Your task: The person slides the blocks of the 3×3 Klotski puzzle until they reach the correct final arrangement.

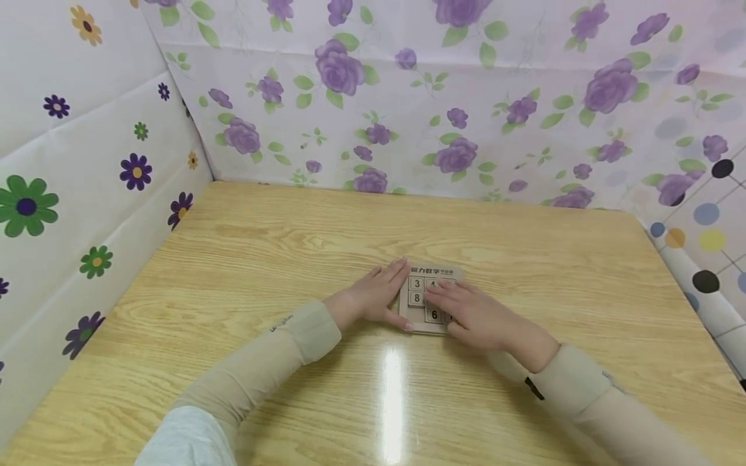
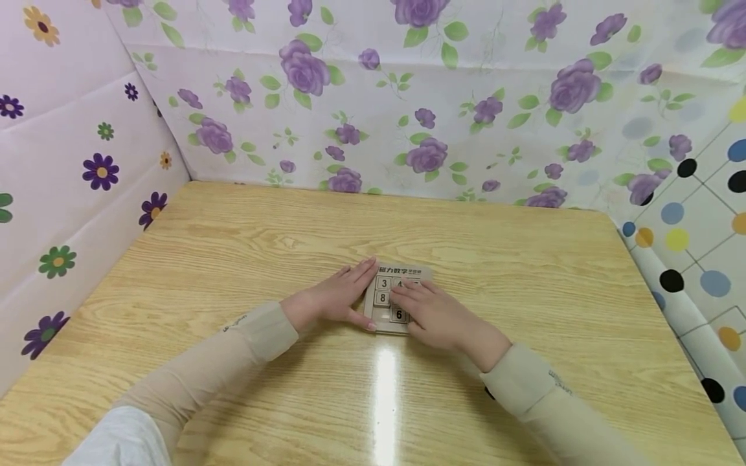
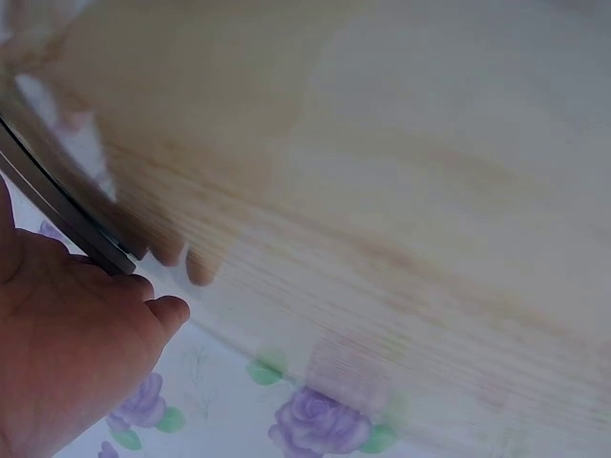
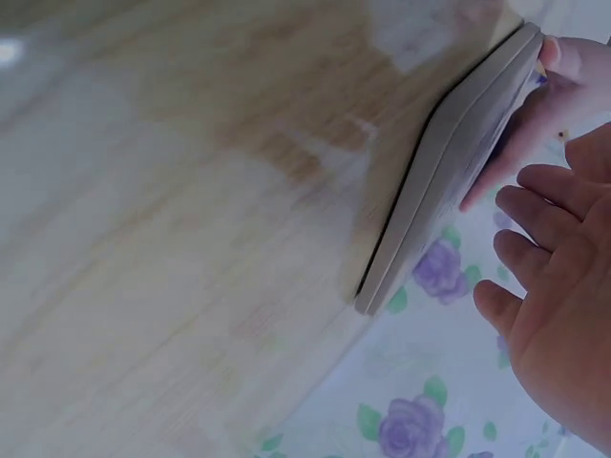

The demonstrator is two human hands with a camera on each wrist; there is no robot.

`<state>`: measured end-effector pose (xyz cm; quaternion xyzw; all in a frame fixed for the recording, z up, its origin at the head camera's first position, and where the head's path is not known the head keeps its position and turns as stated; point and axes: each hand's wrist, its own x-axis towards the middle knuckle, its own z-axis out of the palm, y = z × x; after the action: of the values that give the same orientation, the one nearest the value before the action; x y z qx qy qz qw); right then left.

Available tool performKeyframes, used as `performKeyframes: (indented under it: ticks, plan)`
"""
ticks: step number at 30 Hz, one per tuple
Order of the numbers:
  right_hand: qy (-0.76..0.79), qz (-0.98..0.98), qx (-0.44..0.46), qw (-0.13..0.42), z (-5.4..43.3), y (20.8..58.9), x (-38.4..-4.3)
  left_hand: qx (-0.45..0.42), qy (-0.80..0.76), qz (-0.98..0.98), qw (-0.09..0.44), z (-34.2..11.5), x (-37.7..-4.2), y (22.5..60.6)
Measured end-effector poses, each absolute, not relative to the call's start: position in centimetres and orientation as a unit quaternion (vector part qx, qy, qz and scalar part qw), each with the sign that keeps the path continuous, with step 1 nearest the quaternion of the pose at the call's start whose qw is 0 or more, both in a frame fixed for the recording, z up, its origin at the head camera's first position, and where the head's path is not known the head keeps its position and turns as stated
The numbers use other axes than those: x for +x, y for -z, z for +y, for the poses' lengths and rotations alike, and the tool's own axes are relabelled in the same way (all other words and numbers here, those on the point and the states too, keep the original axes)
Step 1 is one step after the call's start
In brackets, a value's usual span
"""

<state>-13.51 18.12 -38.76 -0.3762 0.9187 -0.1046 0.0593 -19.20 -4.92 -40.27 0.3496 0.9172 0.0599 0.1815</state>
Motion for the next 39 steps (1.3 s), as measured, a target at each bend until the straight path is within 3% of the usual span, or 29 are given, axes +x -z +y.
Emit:
performKeyframes:
  ticks: [26, 39]
  plan:
    - [0.059, 0.910, -0.403, 0.084, 16.4, 39.2, -10.8, 0.346, -0.070, 0.918, 0.183, -4.9, -19.0, 40.0]
    - [0.087, 0.920, -0.375, 0.078, 17.5, 38.2, -12.5, 0.347, -0.070, 0.917, 0.185, -4.9, -19.1, 40.1]
